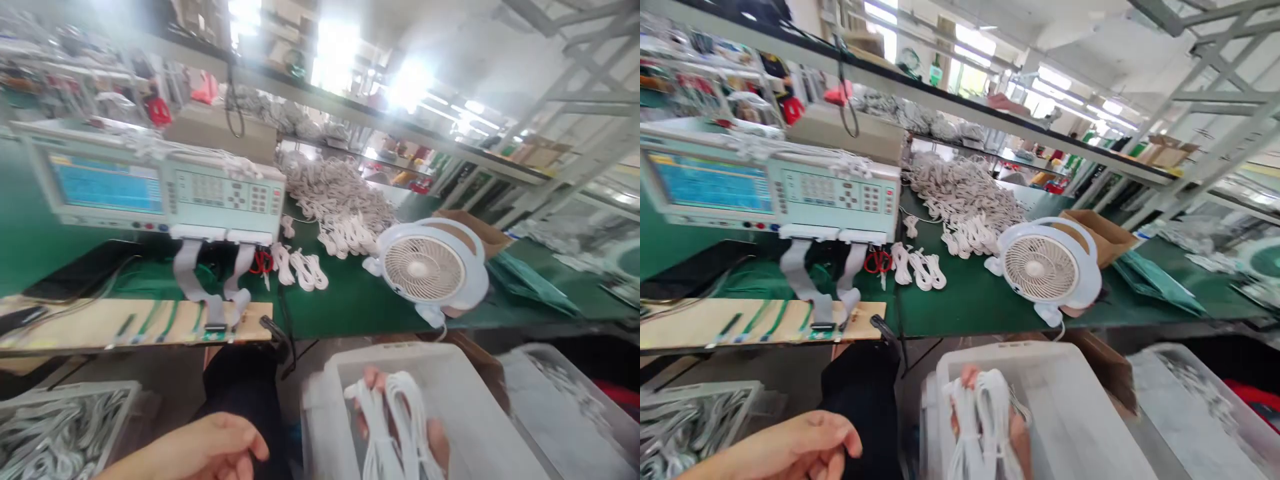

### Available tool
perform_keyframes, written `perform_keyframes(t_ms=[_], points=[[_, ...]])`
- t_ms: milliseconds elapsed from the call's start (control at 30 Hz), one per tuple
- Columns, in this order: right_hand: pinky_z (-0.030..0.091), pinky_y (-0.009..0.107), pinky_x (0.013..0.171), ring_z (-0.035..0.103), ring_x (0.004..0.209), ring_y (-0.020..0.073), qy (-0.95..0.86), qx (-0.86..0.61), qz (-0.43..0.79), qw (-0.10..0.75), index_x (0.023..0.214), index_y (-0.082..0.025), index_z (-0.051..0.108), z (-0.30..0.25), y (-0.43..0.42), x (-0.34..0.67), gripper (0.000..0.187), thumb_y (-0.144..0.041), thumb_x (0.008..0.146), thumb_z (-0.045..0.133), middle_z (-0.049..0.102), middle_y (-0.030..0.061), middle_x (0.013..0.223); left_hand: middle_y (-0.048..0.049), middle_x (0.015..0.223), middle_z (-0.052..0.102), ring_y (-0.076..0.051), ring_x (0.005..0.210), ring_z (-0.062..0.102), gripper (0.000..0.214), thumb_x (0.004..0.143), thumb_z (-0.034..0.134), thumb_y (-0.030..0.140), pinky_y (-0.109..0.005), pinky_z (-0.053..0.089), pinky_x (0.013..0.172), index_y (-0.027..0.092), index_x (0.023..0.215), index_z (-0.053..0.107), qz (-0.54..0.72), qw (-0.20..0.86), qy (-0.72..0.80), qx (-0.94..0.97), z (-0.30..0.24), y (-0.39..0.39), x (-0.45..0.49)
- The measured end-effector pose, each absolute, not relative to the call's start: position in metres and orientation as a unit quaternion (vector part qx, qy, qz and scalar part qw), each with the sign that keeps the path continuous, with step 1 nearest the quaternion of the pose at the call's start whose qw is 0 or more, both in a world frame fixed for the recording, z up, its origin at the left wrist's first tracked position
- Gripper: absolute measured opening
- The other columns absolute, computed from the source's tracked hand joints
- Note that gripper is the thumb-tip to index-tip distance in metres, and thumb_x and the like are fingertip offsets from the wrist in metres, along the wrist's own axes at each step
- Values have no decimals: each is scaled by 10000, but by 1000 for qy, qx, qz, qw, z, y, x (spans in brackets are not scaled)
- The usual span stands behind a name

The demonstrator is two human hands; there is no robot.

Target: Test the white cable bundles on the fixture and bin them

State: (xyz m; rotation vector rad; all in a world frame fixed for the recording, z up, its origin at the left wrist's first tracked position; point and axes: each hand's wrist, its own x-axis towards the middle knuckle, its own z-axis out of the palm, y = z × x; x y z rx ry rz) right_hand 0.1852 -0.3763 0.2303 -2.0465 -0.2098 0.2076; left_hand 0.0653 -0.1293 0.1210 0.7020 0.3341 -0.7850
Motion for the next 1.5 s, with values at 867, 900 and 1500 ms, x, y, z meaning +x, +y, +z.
perform_keyframes(t_ms=[867,900,1500], points=[[458,244,646,576,690,159,-213,-849,261,407,964,-146,544,120,-175,143,381,-444,728,564,625,28,719,-32,885,602,-136,808,532,505,543,752,177,-240,385,717,162,968,481,110,898,178,387,65,-80,59],[461,249,682,582,742,168,-215,-858,239,399,963,-151,560,115,-177,142,365,-446,749,537,635,44,795,-38,927,595,-143,831,530,589,540,749,164,-249,389,735,174,1046,450,110,896,182,390,65,-81,60],[500,264,666,629,731,192,-170,-824,222,493,921,-138,586,95,-193,148,336,-410,724,578,674,87,814,32,646,539,-72,592,502,301,659,678,322,-210,385,599,152,793,468,123,929,263,229,59,-95,80]])
